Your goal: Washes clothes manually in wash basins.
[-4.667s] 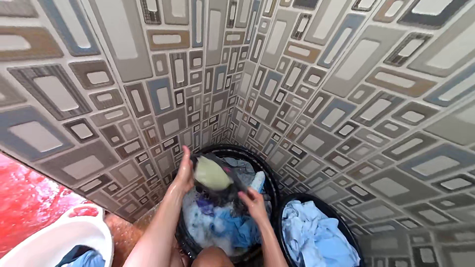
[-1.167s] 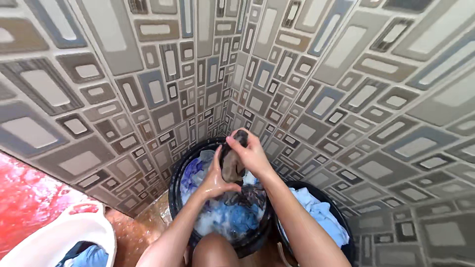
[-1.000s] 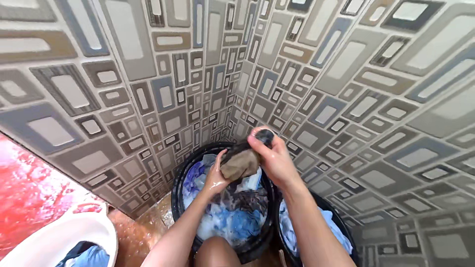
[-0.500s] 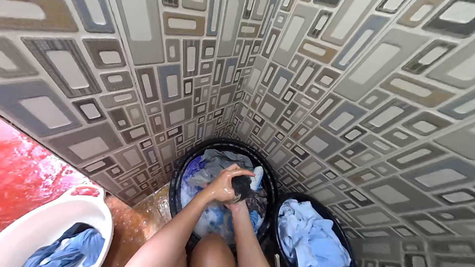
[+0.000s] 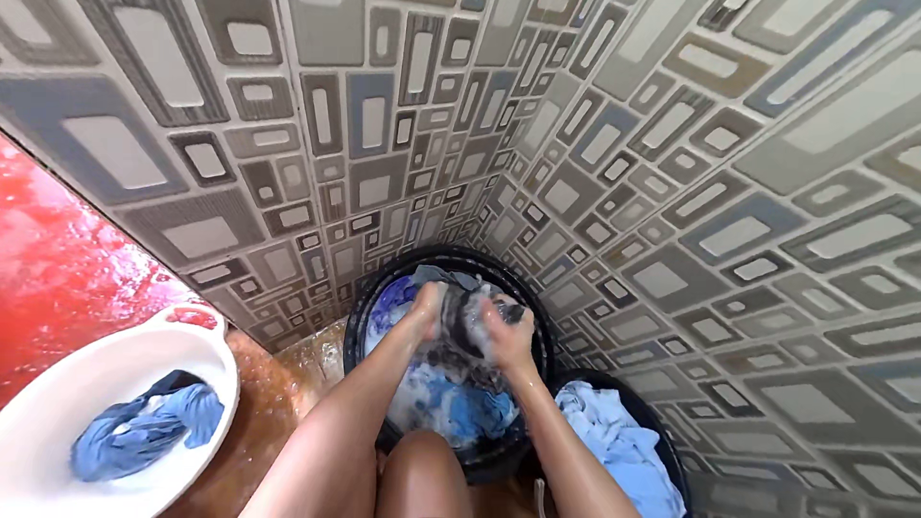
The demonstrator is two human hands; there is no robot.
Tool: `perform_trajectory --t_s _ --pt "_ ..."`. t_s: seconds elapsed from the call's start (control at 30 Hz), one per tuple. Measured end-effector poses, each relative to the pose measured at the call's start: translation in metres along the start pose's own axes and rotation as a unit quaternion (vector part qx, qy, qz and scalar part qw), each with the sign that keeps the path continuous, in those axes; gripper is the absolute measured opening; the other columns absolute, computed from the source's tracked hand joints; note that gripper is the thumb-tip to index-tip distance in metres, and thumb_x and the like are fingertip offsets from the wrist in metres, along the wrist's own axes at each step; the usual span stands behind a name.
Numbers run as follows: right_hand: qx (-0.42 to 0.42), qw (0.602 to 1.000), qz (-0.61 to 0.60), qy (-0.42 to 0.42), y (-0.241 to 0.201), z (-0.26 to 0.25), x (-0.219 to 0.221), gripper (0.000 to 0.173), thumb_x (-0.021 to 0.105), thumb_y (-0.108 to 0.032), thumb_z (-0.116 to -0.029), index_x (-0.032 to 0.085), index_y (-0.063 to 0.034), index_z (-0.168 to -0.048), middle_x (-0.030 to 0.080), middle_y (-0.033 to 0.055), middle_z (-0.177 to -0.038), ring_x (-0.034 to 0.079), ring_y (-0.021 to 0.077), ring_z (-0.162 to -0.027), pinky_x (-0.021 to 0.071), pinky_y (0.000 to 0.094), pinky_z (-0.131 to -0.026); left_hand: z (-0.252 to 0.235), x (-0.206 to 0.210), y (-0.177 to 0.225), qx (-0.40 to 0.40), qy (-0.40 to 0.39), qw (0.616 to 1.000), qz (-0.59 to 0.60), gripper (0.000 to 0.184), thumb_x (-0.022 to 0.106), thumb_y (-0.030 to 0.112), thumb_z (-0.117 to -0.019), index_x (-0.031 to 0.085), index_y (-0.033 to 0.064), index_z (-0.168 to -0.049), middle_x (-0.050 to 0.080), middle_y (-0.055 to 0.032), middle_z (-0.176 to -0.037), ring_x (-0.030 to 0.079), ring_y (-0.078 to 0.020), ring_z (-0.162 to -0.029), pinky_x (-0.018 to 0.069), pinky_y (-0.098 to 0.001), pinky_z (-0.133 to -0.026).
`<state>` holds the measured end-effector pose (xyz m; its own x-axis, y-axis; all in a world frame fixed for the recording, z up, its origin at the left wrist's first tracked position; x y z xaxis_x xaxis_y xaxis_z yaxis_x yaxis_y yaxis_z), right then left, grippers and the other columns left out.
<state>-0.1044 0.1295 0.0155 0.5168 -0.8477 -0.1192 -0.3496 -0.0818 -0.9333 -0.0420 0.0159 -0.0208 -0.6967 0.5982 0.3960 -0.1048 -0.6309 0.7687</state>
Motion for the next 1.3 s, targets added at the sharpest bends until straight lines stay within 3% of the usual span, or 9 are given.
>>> perform_trajectory --t_s 0.17,0.4,0.6,0.73,0.87,0.97,1.03,1.17,1.3 --pt "-0.290 0.902 0.278 -0.158 0.019 0.027 0.004 0.026 0.068 -0.027 -0.0830 0.067 -0.0088 -0.064 0.072 0.0088 -0.076 0.070 0.0184 -0.065 0.0545 0.0363 -0.053 0.002 0.012 0.008 -0.004 -0.088 0.941 -0.328 0.026 0.040 0.007 -0.1074 0.058 -0.0083 -0.118 0.059 -0.0181 -0.109 0.057 -0.0225 -0.096 0.0475 -0.0377 -0.087" --pt "-0.332 0.795 0.468 -0.198 0.070 0.069 0.027 0.022 0.071 -0.034 -0.0766 0.072 -0.0131 -0.070 0.069 0.0088 -0.076 0.071 0.0265 -0.066 0.0548 0.0429 -0.049 -0.023 0.017 -0.020 0.036 -0.168 0.756 -0.632 0.033 0.045 0.012 -0.1064 0.064 -0.0075 -0.125 0.057 -0.0255 -0.139 0.051 -0.0389 -0.134 0.0379 -0.0556 -0.111" --pt "-0.358 0.850 0.329 -0.203 0.075 0.064 0.059 0.028 0.064 -0.033 -0.0933 0.070 -0.0101 -0.079 0.069 0.0093 -0.085 0.071 0.0249 -0.084 0.0609 0.0370 -0.075 -0.015 -0.039 0.028 0.034 -0.012 0.820 -0.572 0.036 0.048 0.025 -0.1041 0.069 0.0000 -0.119 0.064 -0.0237 -0.128 0.059 -0.0405 -0.123 0.0440 -0.0656 -0.099" --pt "-0.337 0.807 0.329 -0.356 0.082 0.060 0.072 0.030 0.066 -0.031 -0.0949 0.074 -0.0130 -0.118 0.071 0.0117 -0.127 0.064 0.0322 -0.125 0.0501 0.0509 -0.106 0.028 -0.129 0.074 0.060 0.084 0.803 -0.587 0.028 0.051 0.019 -0.1025 0.073 0.0037 -0.111 0.069 -0.0240 -0.111 0.064 -0.0419 -0.108 0.0469 -0.0649 -0.091" --pt "-0.054 0.832 0.412 -0.369 0.171 0.008 0.047 0.039 0.065 -0.023 -0.0981 0.067 -0.0012 -0.130 0.059 0.0204 -0.143 0.053 0.0349 -0.138 0.0410 0.0504 -0.116 0.084 -0.225 0.085 -0.033 0.200 0.719 -0.665 0.028 0.053 0.017 -0.1037 0.070 -0.0023 -0.116 0.065 -0.0330 -0.119 0.060 -0.0523 -0.116 0.0429 -0.0705 -0.095" --pt "0.199 0.897 0.328 -0.219 0.238 -0.028 0.008 0.088 0.075 -0.016 -0.0912 0.024 0.0066 -0.159 0.026 0.0300 -0.164 0.031 0.0412 -0.151 0.0295 0.0508 -0.124 0.095 -0.301 0.056 -0.049 0.246 0.690 -0.679 0.023 0.060 0.010 -0.0995 0.069 -0.0072 -0.112 0.064 -0.0362 -0.118 0.059 -0.0552 -0.117 0.0412 -0.0713 -0.097" --pt "0.318 0.884 0.312 -0.143 0.272 -0.028 -0.002 0.120 0.085 -0.024 -0.0837 -0.002 -0.0055 -0.164 0.033 0.0332 -0.159 0.041 0.0455 -0.144 0.0371 0.0557 -0.117 0.092 -0.354 0.020 -0.047 0.214 0.677 -0.703 0.023 0.068 0.004 -0.0923 0.070 -0.0065 -0.112 0.066 -0.0355 -0.116 0.060 -0.0557 -0.115 0.0428 -0.0710 -0.098" --pt "0.362 0.804 0.414 -0.227 0.274 -0.010 0.021 0.078 0.072 -0.017 -0.0909 0.035 -0.0072 -0.159 0.059 0.0280 -0.139 0.059 0.0435 -0.128 0.0456 0.0600 -0.106 0.069 -0.379 -0.028 -0.131 0.075 0.696 -0.702 0.045 0.074 0.015 -0.0942 0.062 -0.0023 -0.134 0.054 -0.0354 -0.139 0.050 -0.0568 -0.129 0.0394 -0.0703 -0.105" --pt "0.329 0.764 0.432 -0.348 0.228 0.034 0.032 0.048 0.065 -0.018 -0.0955 0.060 -0.0073 -0.142 0.064 0.0228 -0.134 0.059 0.0402 -0.128 0.0438 0.0615 -0.106 0.024 -0.284 -0.005 -0.089 -0.011 0.711 -0.697 0.042 0.058 0.020 -0.1051 0.055 -0.0005 -0.141 0.058 -0.0301 -0.137 0.055 -0.0479 -0.129 0.0409 -0.0625 -0.109"
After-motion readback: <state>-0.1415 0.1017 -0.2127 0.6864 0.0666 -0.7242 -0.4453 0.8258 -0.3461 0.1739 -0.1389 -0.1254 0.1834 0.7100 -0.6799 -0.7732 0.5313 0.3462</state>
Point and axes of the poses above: each hand's wrist, its own z-axis away from the middle knuckle, its own x-axis out of the palm, y = z × x, the point moved 4 cm from there along -z, towards the middle knuckle
